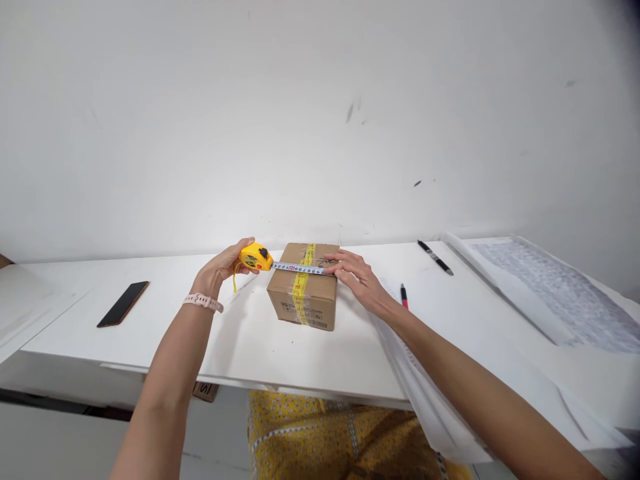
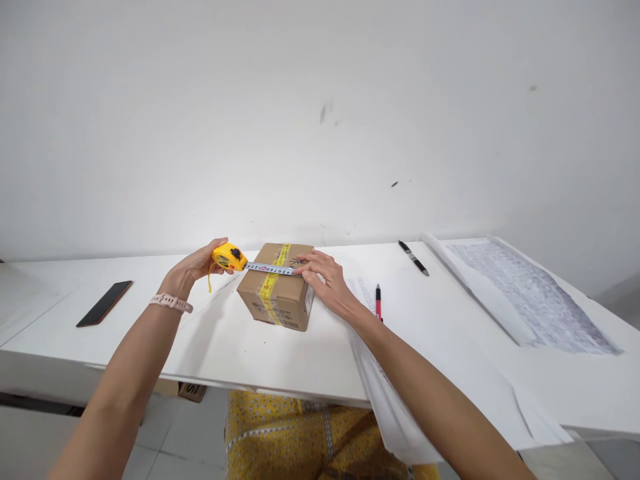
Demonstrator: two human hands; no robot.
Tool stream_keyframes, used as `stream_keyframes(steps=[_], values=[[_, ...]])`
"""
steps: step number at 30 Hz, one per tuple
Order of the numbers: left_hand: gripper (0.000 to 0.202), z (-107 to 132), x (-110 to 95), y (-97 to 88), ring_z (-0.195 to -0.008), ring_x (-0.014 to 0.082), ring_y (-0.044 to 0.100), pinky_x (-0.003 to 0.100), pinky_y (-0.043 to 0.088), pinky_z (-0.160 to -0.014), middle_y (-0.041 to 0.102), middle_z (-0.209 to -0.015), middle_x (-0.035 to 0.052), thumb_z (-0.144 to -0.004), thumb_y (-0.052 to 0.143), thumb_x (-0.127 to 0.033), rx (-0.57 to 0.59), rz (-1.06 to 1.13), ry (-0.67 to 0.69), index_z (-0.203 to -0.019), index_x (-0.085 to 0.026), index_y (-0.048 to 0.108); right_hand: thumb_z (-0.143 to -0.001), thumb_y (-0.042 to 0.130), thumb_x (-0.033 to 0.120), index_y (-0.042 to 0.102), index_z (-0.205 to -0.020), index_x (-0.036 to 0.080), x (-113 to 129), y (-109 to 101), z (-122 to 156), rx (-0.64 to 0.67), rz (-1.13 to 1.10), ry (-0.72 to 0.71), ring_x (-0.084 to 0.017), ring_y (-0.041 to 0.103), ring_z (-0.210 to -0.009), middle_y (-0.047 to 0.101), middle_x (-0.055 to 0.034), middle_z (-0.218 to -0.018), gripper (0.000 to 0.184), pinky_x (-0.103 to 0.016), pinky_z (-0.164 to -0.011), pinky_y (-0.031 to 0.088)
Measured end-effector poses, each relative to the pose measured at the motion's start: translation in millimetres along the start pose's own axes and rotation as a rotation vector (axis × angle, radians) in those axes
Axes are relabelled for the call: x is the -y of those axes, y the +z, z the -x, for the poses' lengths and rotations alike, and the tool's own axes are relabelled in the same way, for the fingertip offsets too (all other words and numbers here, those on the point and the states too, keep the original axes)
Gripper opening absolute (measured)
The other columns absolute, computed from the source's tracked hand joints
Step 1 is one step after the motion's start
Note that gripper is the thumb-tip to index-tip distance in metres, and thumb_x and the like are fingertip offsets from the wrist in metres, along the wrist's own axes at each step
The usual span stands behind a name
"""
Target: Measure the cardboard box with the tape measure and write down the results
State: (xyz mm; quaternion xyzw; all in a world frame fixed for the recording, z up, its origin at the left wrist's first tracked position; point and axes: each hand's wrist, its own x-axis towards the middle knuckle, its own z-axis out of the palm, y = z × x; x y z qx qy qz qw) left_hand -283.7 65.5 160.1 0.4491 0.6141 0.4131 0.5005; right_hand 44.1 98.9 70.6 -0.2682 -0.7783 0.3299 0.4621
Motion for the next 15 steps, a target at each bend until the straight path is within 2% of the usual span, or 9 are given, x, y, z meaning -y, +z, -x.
stream_keyframes(steps=[3,6,8,11,13,15], values=[[0.042,2.4,-1.1,2.3,-0.063,0.0215,0.070,0.027,0.055,-0.051,0.075,-0.082,0.0148,-0.081,0.068,-0.053,0.001,-0.013,0.007,-0.093,-0.013,0.064,-0.090,0.059,0.043,0.072,-0.095,0.030,2.8,-2.0,0.4,0.006,0.098,-0.047,-0.031,0.044,-0.136,0.067,-0.0024,-0.128,0.019,-0.059,-0.111,0.030],[0.045,9.9,-2.6,6.9,-0.063,0.0220,0.071,0.027,0.055,-0.053,0.075,-0.087,0.0171,-0.083,0.067,-0.054,-0.006,-0.032,0.013,-0.094,-0.011,0.065,-0.094,0.055,0.036,0.070,-0.094,0.027,5.5,-5.3,-2.7,0.026,0.208,-0.153,-0.029,0.060,-0.112,0.073,-0.0050,-0.112,0.018,-0.056,-0.102,0.038],[0.046,20.8,-4.3,9.7,-0.063,0.0212,0.071,0.027,0.056,-0.054,0.075,-0.089,0.0173,-0.084,0.065,-0.055,-0.004,-0.040,0.036,-0.095,-0.010,0.065,-0.095,0.052,0.032,0.069,-0.092,0.025,10.8,-10.7,-6.3,0.050,0.240,-0.198,-0.027,0.062,-0.097,0.073,-0.0068,-0.101,0.018,-0.051,-0.091,0.045],[0.051,48.6,-7.3,12.1,-0.067,0.0214,0.071,0.025,0.054,-0.053,0.075,-0.094,0.0164,-0.083,0.065,-0.056,0.021,-0.052,0.095,-0.106,-0.011,0.067,-0.095,0.051,0.029,0.068,-0.095,0.024,29.3,-25.1,-12.7,0.070,0.219,-0.237,-0.026,0.061,-0.094,0.071,-0.0084,-0.100,0.018,-0.045,-0.082,0.049],[0.062,72.8,-7.4,14.7,-0.073,0.0239,0.072,0.025,0.053,-0.050,0.074,-0.101,0.0158,-0.079,0.069,-0.057,0.117,-0.078,0.135,-0.123,-0.014,0.063,-0.095,0.051,0.028,0.069,-0.097,0.024,47.6,-36.7,-17.2,0.094,0.189,-0.281,-0.025,0.060,-0.097,0.070,-0.0081,-0.102,0.018,-0.044,-0.083,0.049],[0.076,97.3,-3.1,21.5,-0.081,0.0262,0.071,0.026,0.053,-0.052,0.071,-0.112,0.0157,-0.073,0.074,-0.057,0.330,-0.125,0.163,-0.136,-0.018,0.056,-0.095,0.052,0.028,0.069,-0.098,0.025,66.8,-46.6,-21.9,0.149,0.152,-0.326,-0.024,0.060,-0.100,0.070,-0.0070,-0.103,0.018,-0.042,-0.085,0.048]])
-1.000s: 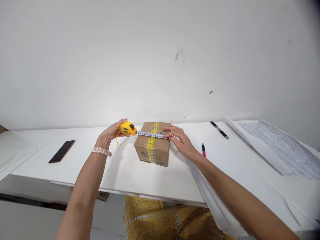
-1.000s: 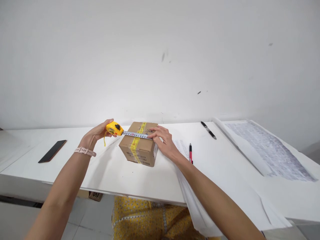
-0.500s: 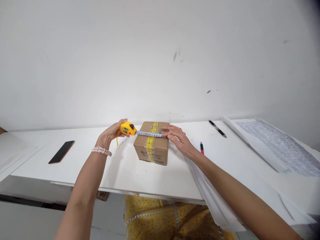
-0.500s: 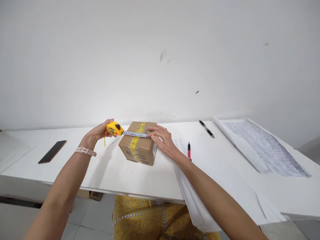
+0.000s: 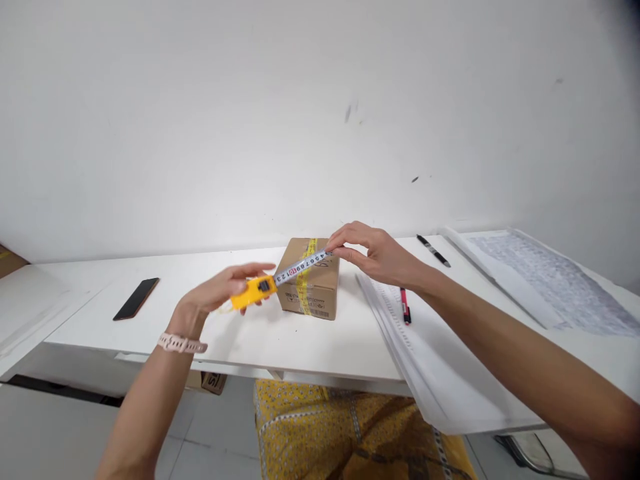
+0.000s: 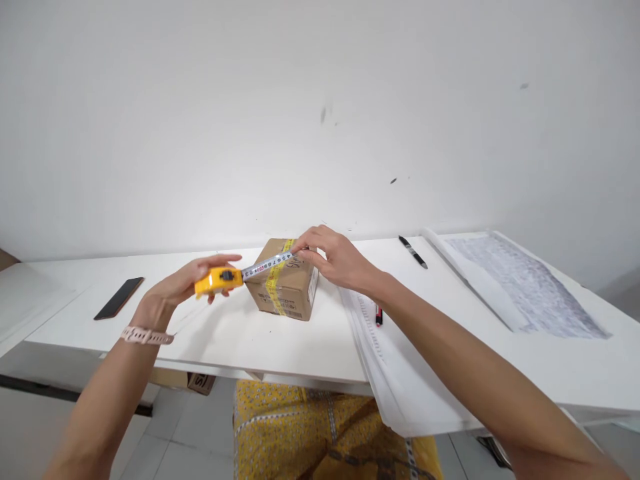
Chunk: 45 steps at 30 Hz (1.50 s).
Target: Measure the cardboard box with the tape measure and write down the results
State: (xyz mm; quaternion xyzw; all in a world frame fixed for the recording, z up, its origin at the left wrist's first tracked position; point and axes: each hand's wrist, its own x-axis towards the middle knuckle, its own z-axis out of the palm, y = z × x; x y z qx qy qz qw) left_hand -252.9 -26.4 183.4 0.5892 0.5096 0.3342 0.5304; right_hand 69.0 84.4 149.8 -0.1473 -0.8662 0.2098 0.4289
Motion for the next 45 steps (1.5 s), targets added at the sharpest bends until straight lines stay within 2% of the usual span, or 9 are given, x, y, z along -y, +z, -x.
stream_keyframes(steps=[5,10,14,17,22,28,33,39,45], values=[[0.071,34.6,21.3,56.1,-0.091,0.0224,0.064,0.032,0.057,-0.076,0.064,-0.122,0.0139,-0.068,0.079,-0.054,0.284,0.103,0.063,-0.127,-0.019,0.062,-0.095,0.055,0.029,0.072,-0.095,0.025,23.9,-11.4,-15.5,0.182,-0.109,-0.057,-0.022,0.061,-0.100,0.072,-0.0056,-0.099,0.018,-0.041,-0.088,0.049],[0.068,53.8,51.4,90.3,-0.073,0.0181,0.065,0.028,0.057,-0.056,0.062,-0.124,0.0164,-0.064,0.078,-0.060,0.091,0.387,0.111,-0.115,-0.019,0.063,-0.094,0.055,0.037,0.070,-0.111,0.028,27.1,-3.2,-11.1,0.176,-0.262,0.024,-0.022,0.062,-0.106,0.069,-0.0060,-0.115,0.024,-0.042,-0.093,0.050],[0.061,57.7,72.9,81.2,-0.069,0.0172,0.066,0.025,0.054,-0.043,0.052,-0.142,0.0129,-0.060,0.080,-0.057,-0.221,0.461,0.156,-0.109,-0.024,0.065,-0.094,0.055,0.045,0.059,-0.130,0.034,11.8,7.1,14.0,0.027,-0.165,0.174,-0.024,0.063,-0.110,0.059,-0.0059,-0.135,0.039,-0.046,-0.097,0.051],[0.051,44.8,93.9,72.8,-0.069,0.0168,0.066,0.025,0.055,-0.043,0.057,-0.136,0.0094,-0.062,0.081,-0.052,-0.446,0.435,0.172,-0.103,-0.025,0.065,-0.084,0.065,0.055,0.044,-0.145,0.040,-10.9,22.4,42.1,0.149,0.032,0.240,-0.028,0.067,-0.101,0.040,-0.0075,-0.154,0.066,-0.049,-0.085,0.057],[0.051,13.2,119.0,77.4,-0.066,0.0189,0.065,0.027,0.056,-0.042,0.067,-0.104,0.0093,-0.066,0.079,-0.053,-0.439,0.451,0.117,-0.103,-0.021,0.065,-0.086,0.062,0.055,0.035,-0.149,0.043,-39.7,50.6,69.9,0.200,0.124,0.238,-0.033,0.060,-0.119,0.022,-0.0060,-0.163,0.069,-0.050,-0.086,0.058],[0.054,-2.0,100.9,70.8,-0.066,0.0162,0.064,0.025,0.054,-0.042,0.065,-0.121,0.0121,-0.067,0.073,-0.054,-0.427,0.478,0.164,-0.108,-0.020,0.062,-0.093,0.050,0.055,0.043,-0.142,0.035,-49.3,47.3,38.6,0.064,0.063,0.278,-0.026,0.064,-0.105,0.040,-0.0101,-0.151,0.053,-0.049,-0.089,0.055],[0.049,-12.6,58.6,68.5,-0.065,0.0147,0.063,0.025,0.054,-0.042,0.060,-0.132,0.0119,-0.066,0.073,-0.052,-0.458,0.379,0.251,-0.102,-0.020,0.061,-0.095,0.042,0.039,0.061,-0.114,0.024,-63.0,44.3,-14.1,-0.123,0.141,0.289,-0.031,0.050,-0.122,0.064,-0.0096,-0.124,0.031,-0.055,-0.102,0.042],[0.051,-21.2,37.8,107.0,-0.061,0.0154,0.060,0.025,0.053,-0.042,0.062,-0.090,0.0016,-0.068,0.075,-0.048,-0.473,0.212,0.248,-0.111,-0.025,0.061,-0.093,0.035,0.025,0.060,-0.108,0.022,-76.3,57.0,-43.9,-0.226,0.032,0.224,-0.025,0.059,-0.106,0.067,-0.0097,-0.113,0.030,-0.044,-0.092,0.047],[0.045,-43.8,41.3,140.2,-0.062,0.0160,0.060,0.025,0.049,-0.039,0.067,-0.100,0.0059,-0.067,0.073,-0.053,-0.431,0.352,0.177,-0.099,-0.023,0.060,-0.098,0.035,0.036,0.058,-0.096,0.023,-82.9,58.8,-47.8,-0.250,0.141,0.231,-0.026,0.059,-0.096,0.068,-0.0090,-0.101,0.027,-0.043,-0.086,0.046]])
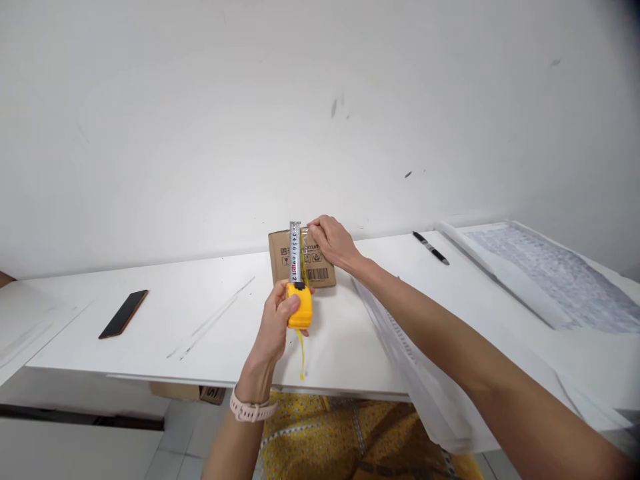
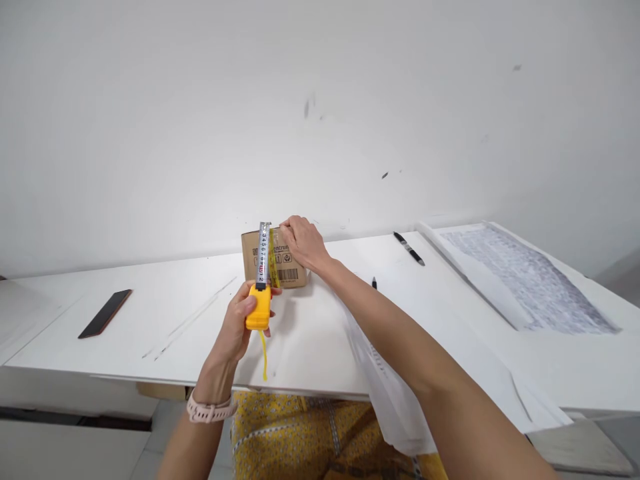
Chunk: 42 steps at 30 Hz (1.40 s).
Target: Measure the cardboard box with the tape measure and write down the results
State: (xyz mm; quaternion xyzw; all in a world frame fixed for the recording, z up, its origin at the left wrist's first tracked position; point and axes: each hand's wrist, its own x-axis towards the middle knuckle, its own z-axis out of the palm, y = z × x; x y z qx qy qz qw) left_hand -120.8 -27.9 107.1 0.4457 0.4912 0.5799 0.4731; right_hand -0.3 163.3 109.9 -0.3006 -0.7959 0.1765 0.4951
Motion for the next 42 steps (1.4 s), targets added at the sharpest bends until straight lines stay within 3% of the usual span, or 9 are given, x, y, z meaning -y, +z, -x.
stream_keyframes(steps=[2,5,9,16,24,37,42], values=[[0.048,-2.7,3.7,6.8,-0.062,0.0161,0.060,0.025,0.049,-0.039,0.069,-0.102,0.0076,-0.066,0.073,-0.055,-0.011,0.047,-0.017,-0.098,-0.023,0.059,-0.098,0.034,0.035,0.059,-0.100,0.023,0.9,-1.3,-0.3,0.006,0.026,-0.009,-0.026,0.058,-0.098,0.067,-0.0096,-0.103,0.027,-0.044,-0.087,0.046],[0.051,-4.8,8.1,13.1,-0.061,0.0161,0.060,0.025,0.049,-0.038,0.070,-0.101,0.0085,-0.066,0.073,-0.057,-0.019,0.093,-0.024,-0.099,-0.022,0.058,-0.099,0.031,0.029,0.058,-0.120,0.023,3.9,-3.5,-0.1,0.016,0.053,-0.056,-0.027,0.057,-0.105,0.066,-0.0095,-0.115,0.034,-0.046,-0.092,0.044],[0.052,-7.5,12.2,16.8,-0.065,0.0175,0.062,0.025,0.049,-0.039,0.071,-0.101,0.0101,-0.066,0.072,-0.057,-0.027,0.115,-0.021,-0.100,-0.020,0.058,-0.098,0.028,0.020,0.051,-0.138,0.034,4.4,-4.1,-1.3,0.083,0.143,-0.132,-0.027,0.054,-0.103,0.060,-0.0057,-0.128,0.048,-0.048,-0.091,0.044],[0.052,-7.2,25.8,14.2,-0.065,0.0176,0.063,0.027,0.052,-0.046,0.070,-0.105,0.0096,-0.067,0.075,-0.055,0.011,0.132,-0.025,-0.103,-0.023,0.058,-0.094,0.032,0.011,0.063,-0.130,0.036,-3.3,-0.8,-6.7,0.137,0.174,-0.166,-0.027,0.050,-0.094,0.065,-0.0048,-0.118,0.054,-0.047,-0.087,0.045],[0.053,7.4,58.7,5.4,-0.073,0.0171,0.061,0.029,0.055,-0.063,0.070,-0.106,0.0085,-0.069,0.080,-0.045,0.034,0.079,-0.081,-0.112,-0.025,0.058,-0.098,0.031,0.018,0.066,-0.126,0.036,-4.1,-0.1,-11.6,0.132,0.138,-0.130,-0.027,0.050,-0.092,0.065,-0.0061,-0.110,0.048,-0.047,-0.087,0.044],[0.052,3.9,68.0,-3.1,-0.077,0.0196,0.061,0.032,0.058,-0.060,0.066,-0.102,0.0087,-0.070,0.078,-0.048,0.082,0.132,-0.124,-0.112,-0.025,0.057,-0.101,0.029,0.019,0.062,-0.129,0.041,-5.0,-2.2,-7.9,0.148,0.190,-0.148,-0.026,0.050,-0.093,0.063,-0.0050,-0.107,0.049,-0.043,-0.086,0.042],[0.052,7.6,64.7,2.0,-0.076,0.0173,0.057,0.031,0.058,-0.061,0.066,-0.101,0.0089,-0.074,0.075,-0.045,0.065,0.133,-0.115,-0.114,-0.020,0.052,-0.100,0.029,0.016,0.058,-0.133,0.036,-3.8,-2.4,-4.5,0.129,0.251,-0.171,-0.023,0.049,-0.089,0.064,-0.0052,-0.105,0.048,-0.040,-0.082,0.041]])
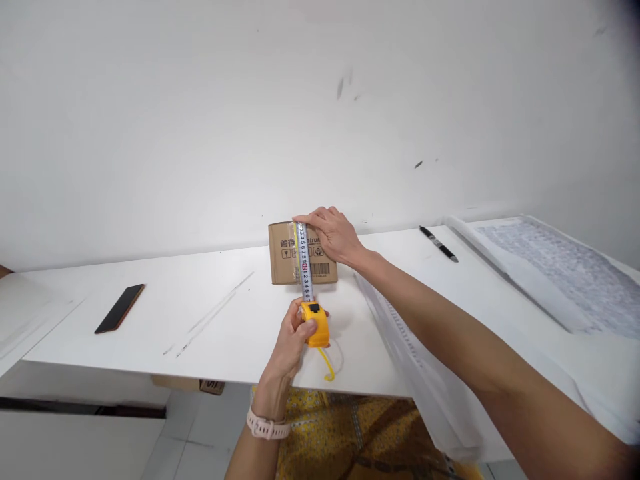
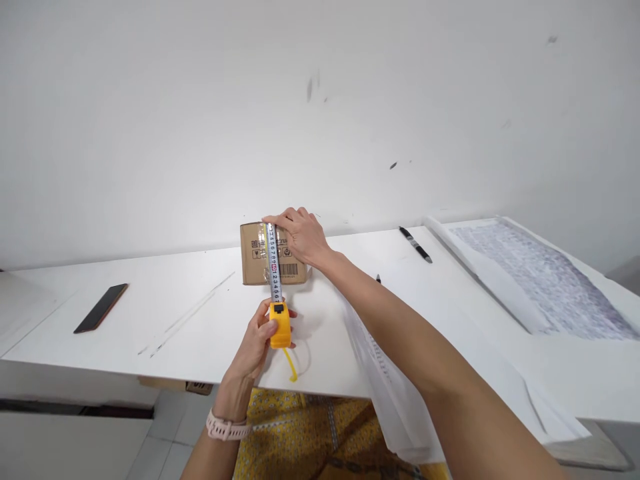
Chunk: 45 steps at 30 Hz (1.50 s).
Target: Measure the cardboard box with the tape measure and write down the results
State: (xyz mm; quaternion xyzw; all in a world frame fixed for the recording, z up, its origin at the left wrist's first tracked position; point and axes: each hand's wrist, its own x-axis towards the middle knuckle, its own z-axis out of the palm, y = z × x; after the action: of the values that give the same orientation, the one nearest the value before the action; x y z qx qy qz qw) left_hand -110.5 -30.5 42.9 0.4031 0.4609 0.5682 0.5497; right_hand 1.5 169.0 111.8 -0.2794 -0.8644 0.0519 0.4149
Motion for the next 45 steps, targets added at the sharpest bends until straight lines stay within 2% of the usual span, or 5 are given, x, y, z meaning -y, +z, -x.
stream_keyframes(steps=[13,22,34,39,45], values=[[0.072,111.5,1.9,20.5,-0.088,0.0177,0.054,0.026,0.050,-0.073,0.062,-0.113,0.0094,-0.070,0.080,-0.056,0.150,0.022,0.018,-0.128,-0.024,0.052,-0.100,0.030,0.021,0.062,-0.123,0.023,45.8,-7.8,76.6,-0.009,-0.069,-0.156,-0.027,0.053,-0.104,0.066,-0.0103,-0.112,0.040,-0.044,-0.090,0.041],[0.069,128.1,16.3,37.1,-0.084,0.0189,0.057,0.027,0.045,-0.070,0.063,-0.101,0.0065,-0.061,0.080,-0.032,0.299,-0.190,-0.171,-0.124,-0.020,0.055,-0.098,0.042,0.055,0.070,-0.107,0.023,44.4,-107.7,147.5,-0.038,-0.693,0.481,-0.021,0.061,-0.082,0.065,-0.0054,-0.083,0.044,-0.035,-0.076,0.050],[0.075,98.5,-3.1,72.1,-0.094,0.0218,0.059,0.034,0.048,-0.084,0.062,-0.112,0.0048,-0.061,0.069,-0.012,0.282,-0.608,0.070,-0.130,-0.026,0.044,-0.099,0.047,0.024,0.066,-0.107,0.020,78.6,-115.7,215.6,0.093,-0.429,0.144,-0.013,0.064,-0.070,0.070,-0.0032,-0.080,0.022,-0.025,-0.064,0.049],[0.061,60.8,-18.4,82.8,-0.099,0.0238,0.062,0.032,0.049,-0.079,0.064,-0.119,0.0090,-0.071,0.072,-0.024,0.271,-0.365,0.151,-0.126,-0.024,0.047,-0.099,0.040,0.033,0.065,-0.095,0.021,13.8,-117.3,185.8,0.019,-0.134,0.481,-0.015,0.062,-0.063,0.070,-0.0028,-0.076,0.029,-0.028,-0.062,0.044],[0.054,-22.3,-5.6,130.1,-0.092,0.0251,0.068,0.035,0.049,-0.078,0.071,-0.106,0.0104,-0.079,0.068,-0.046,0.344,0.098,0.107,-0.121,-0.018,0.049,-0.096,0.043,0.044,0.062,-0.101,0.022,-65.1,-89.4,144.6,0.361,0.206,0.783,-0.024,0.063,-0.076,0.071,-0.0082,-0.082,0.029,-0.031,-0.066,0.038]])
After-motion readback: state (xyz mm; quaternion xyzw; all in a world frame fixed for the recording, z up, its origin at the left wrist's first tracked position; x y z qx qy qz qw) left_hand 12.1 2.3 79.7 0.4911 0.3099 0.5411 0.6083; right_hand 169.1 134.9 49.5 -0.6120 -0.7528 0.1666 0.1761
